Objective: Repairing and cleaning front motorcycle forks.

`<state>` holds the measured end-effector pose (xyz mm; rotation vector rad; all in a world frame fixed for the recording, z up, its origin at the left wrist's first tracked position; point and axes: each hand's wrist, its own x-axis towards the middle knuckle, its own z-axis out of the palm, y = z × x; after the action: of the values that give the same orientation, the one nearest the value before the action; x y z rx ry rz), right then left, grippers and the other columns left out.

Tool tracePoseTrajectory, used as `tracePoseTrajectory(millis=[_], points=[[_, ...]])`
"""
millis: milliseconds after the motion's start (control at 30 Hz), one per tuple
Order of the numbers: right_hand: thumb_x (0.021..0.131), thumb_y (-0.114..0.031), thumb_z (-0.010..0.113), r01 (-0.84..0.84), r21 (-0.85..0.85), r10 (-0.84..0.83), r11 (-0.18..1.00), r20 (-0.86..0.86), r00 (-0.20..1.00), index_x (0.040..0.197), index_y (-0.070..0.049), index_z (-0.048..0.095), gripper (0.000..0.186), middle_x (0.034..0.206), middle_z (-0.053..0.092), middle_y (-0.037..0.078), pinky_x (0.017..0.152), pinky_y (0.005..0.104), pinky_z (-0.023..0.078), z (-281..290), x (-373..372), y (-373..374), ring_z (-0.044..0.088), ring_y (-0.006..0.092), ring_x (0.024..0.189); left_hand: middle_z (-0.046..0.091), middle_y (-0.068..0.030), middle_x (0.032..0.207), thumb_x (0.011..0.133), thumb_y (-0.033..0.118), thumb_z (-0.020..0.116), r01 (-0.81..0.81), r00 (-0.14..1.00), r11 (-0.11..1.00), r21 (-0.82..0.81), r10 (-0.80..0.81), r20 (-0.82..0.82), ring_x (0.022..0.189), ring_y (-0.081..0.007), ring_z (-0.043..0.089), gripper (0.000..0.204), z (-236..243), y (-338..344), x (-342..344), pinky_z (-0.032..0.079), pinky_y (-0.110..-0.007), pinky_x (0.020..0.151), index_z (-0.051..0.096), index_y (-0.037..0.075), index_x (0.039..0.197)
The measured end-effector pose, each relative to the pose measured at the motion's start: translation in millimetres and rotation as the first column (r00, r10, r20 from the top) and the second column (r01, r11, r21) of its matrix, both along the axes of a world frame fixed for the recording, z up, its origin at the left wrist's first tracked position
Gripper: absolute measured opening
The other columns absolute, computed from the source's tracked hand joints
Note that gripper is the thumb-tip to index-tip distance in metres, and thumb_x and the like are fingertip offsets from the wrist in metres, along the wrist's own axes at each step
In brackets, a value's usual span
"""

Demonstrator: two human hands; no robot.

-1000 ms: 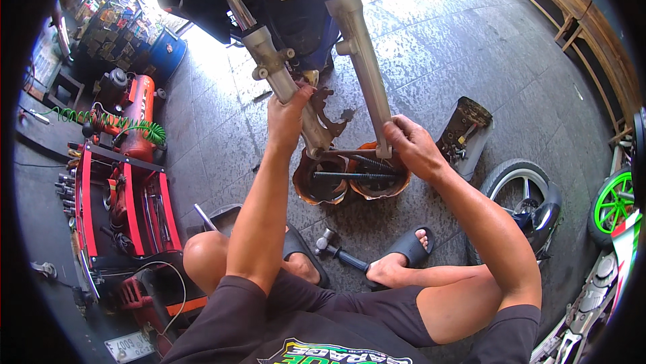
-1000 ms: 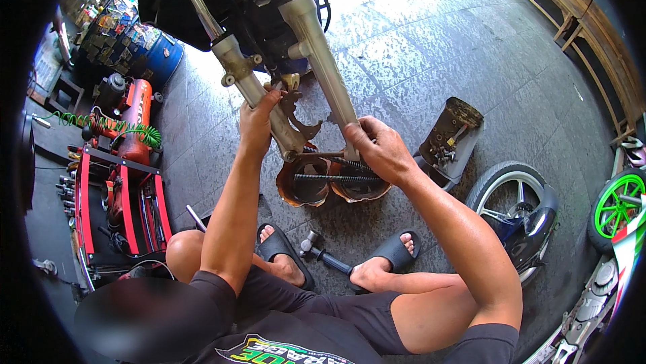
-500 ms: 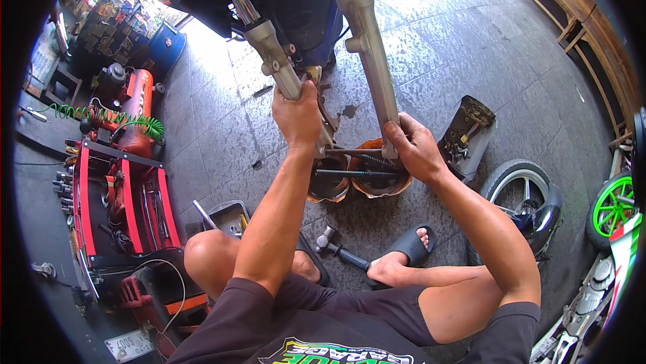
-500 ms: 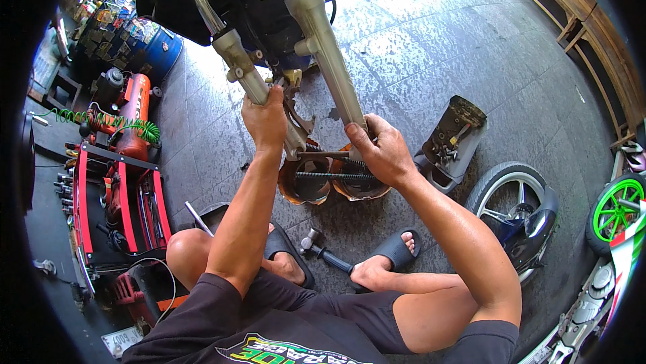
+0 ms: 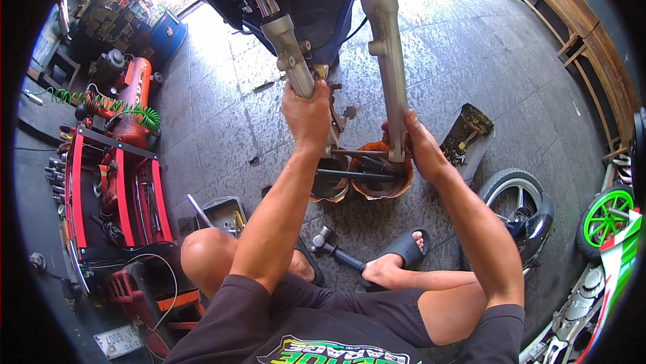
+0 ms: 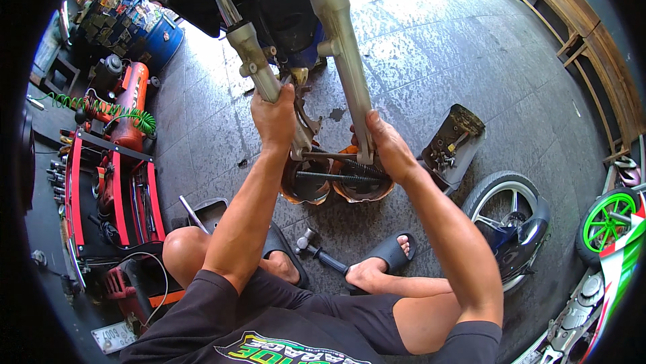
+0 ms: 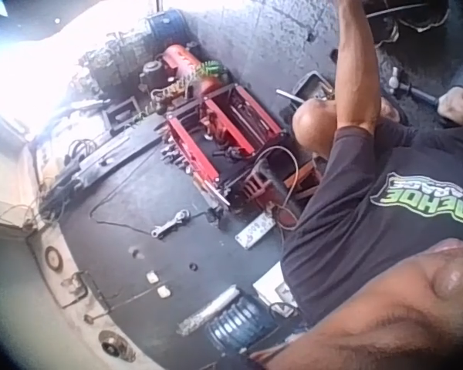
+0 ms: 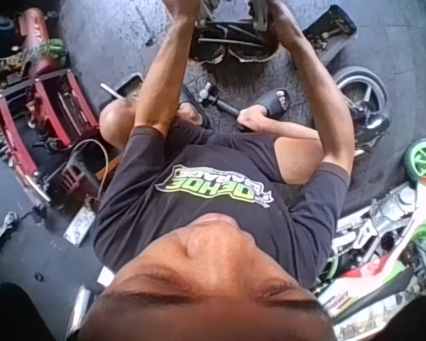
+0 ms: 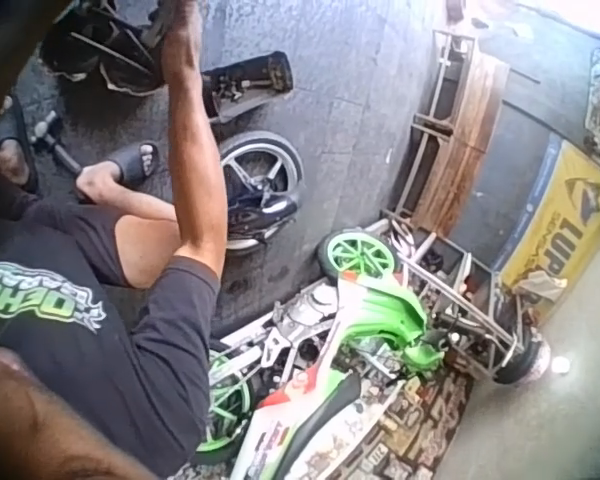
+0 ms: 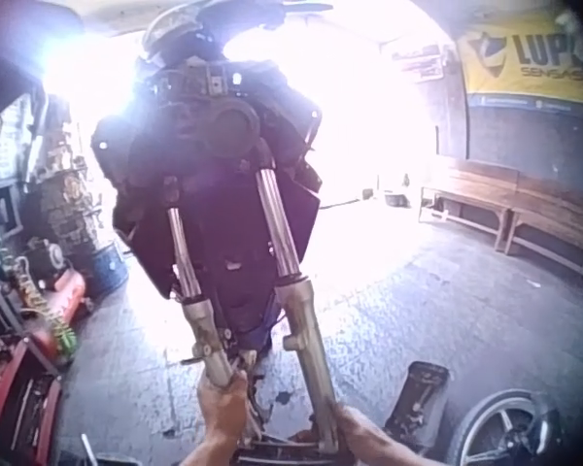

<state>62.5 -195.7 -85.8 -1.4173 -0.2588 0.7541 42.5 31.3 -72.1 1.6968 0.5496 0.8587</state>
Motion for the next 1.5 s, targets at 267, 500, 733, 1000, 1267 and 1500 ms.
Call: tracePoseTrajectory(millis=[267, 500, 733, 1000, 1267, 1500], points=[[0.092, -0.08, 0.027, 0.073, -0.014, -0.074, 0.997, -0.035, 0.997, 0.115, 0.0, 0.063, 0.091, 0.093, 0.066, 0.009, 0.082, 0.0322, 0.049, 9, 4, 2, 0.061, 0.0165, 0.089, 0.068, -0.0143, 0.082, 0.085, 0.015, 0.073, 0.011, 1.0, 0.999, -0.046, -0.01, 0.015, 0.072, -0.0243, 0.066, 0.024, 3, -2, -2, 0.051, -0.039, 0.069, 0.063, -0.003, 0.099], [0.094, -0.079, 0.017, 0.28, 0.122, -0.298, 0.952, 0.169, 0.94, 0.106, -0.002, 0.066, 0.092, 0.096, 0.065, 0.008, 0.088, 0.0326, 0.044, -20, 8, 23, 0.057, 0.0175, 0.091, 0.07, -0.0167, 0.084, 0.085, 0.017, 0.073, -0.105, 0.992, 0.994, 0.003, 0.105, -0.069, 0.076, -0.0299, 0.068, 0.026, 2, -6, 2, 0.051, -0.041, 0.072, 0.064, -0.002, 0.1], [0.106, -0.049, 0.029, 0.838, 0.013, -0.836, 0.546, 0.074, 0.543, 0.066, -0.012, 0.052, 0.059, 0.056, 0.048, -0.001, 0.05, 0.0292, 0.034, -86, -47, -2, 0.042, 0.0149, 0.049, 0.069, -0.0188, 0.099, 0.08, 0.036, 0.076, 0.231, 0.949, 0.97, -0.076, -0.242, -0.202, 0.095, -0.0313, 0.067, 0.054, 11, 21, -14, 0.05, -0.041, 0.087, 0.06, -0.003, 0.115], [0.084, -0.036, 0.067, -0.182, -0.955, 0.485, 0.235, -0.047, 0.873, 0.128, -0.001, 0.05, 0.059, 0.129, 0.058, 0.023, 0.102, 0.047, 0.045, -211, -285, 64, 0.058, 0.0418, 0.119, 0.059, -0.0182, 0.122, 0.076, 0.04, 0.076, 0.37, 0.899, 0.921, -0.124, -0.321, 0.299, 0.114, -0.0302, 0.057, 0.075, 66, 56, -8, 0.043, -0.04, 0.1, 0.049, -0.003, 0.131], [0.084, -0.021, 0.06, -0.267, -0.923, 0.519, 0.278, -0.09, 0.85, 0.12, -0.002, 0.053, 0.041, 0.116, 0.065, 0.026, 0.095, 0.0501, 0.051, -228, -262, 62, 0.064, 0.0429, 0.11, 0.066, -0.017, 0.1, 0.078, 0.031, 0.075, 0.341, 0.94, 0.921, -0.188, -0.332, 0.081, 0.092, -0.0276, 0.064, 0.054, 80, 54, 22, 0.049, -0.04, 0.085, 0.06, -0.005, 0.115], [0.085, -0.027, 0.063, -0.33, -0.901, 0.533, 0.283, -0.138, 0.835, 0.119, -0.001, 0.052, 0.044, 0.114, 0.066, 0.026, 0.095, 0.0507, 0.05, -213, -265, 63, 0.064, 0.0432, 0.108, 0.067, -0.018, 0.099, 0.078, 0.028, 0.072, 0.301, 0.954, 0.932, -0.204, -0.297, 0.05, 0.091, -0.0287, 0.066, 0.052, 72, 50, 23, 0.05, -0.04, 0.087, 0.06, -0.005, 0.117]])
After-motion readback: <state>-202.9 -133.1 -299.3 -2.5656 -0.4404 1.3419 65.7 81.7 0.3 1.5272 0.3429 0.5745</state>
